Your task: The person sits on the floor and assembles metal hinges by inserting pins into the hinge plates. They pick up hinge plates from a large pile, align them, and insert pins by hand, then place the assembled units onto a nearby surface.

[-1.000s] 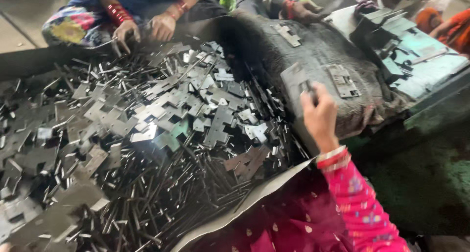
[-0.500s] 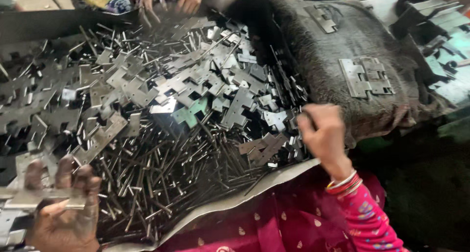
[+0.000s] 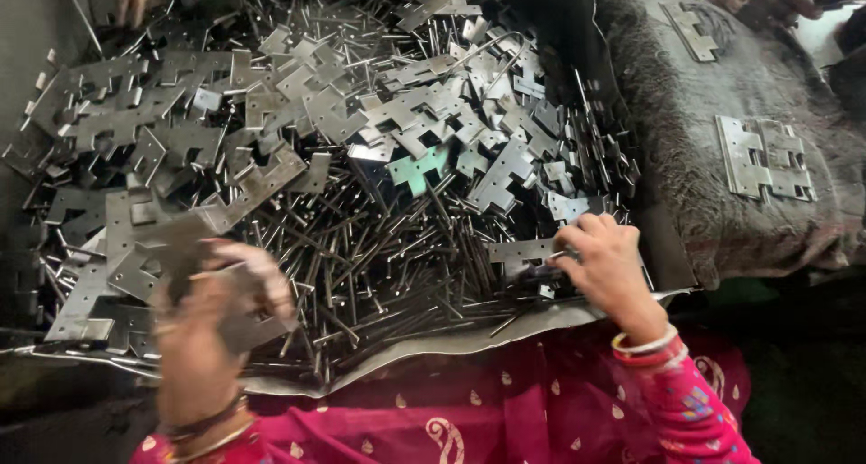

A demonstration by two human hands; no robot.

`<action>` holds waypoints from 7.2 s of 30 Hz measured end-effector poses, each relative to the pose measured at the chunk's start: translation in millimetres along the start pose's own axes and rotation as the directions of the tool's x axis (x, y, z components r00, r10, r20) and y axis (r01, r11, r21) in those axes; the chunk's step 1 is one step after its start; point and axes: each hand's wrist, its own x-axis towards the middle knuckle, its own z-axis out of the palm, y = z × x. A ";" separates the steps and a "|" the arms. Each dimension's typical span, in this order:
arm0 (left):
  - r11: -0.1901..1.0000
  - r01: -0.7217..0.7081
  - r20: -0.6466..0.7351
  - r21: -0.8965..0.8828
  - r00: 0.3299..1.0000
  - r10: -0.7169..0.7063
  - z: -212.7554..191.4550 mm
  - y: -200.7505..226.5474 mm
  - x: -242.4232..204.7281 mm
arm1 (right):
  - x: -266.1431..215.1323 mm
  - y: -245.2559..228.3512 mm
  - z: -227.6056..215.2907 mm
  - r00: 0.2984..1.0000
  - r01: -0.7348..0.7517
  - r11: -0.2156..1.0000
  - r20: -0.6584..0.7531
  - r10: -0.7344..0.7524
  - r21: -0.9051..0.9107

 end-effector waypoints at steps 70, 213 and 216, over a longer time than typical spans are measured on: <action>0.712 0.377 -0.048 -0.593 0.865 -0.499 81.2 -96.9 9.7 | -3.0 -193.1 -15.4 0.937 0.328 0.822 -0.271 -0.220 0.466; 0.885 -0.172 0.288 0.433 0.957 0.045 104.8 -59.6 13.6 | -13.0 -98.7 -4.4 0.859 -0.325 0.224 0.188 0.476 0.919; 0.482 -0.315 0.339 0.818 0.940 0.040 101.9 -63.7 7.6 | -21.3 -86.5 -1.0 0.860 -0.315 0.308 0.133 0.493 0.898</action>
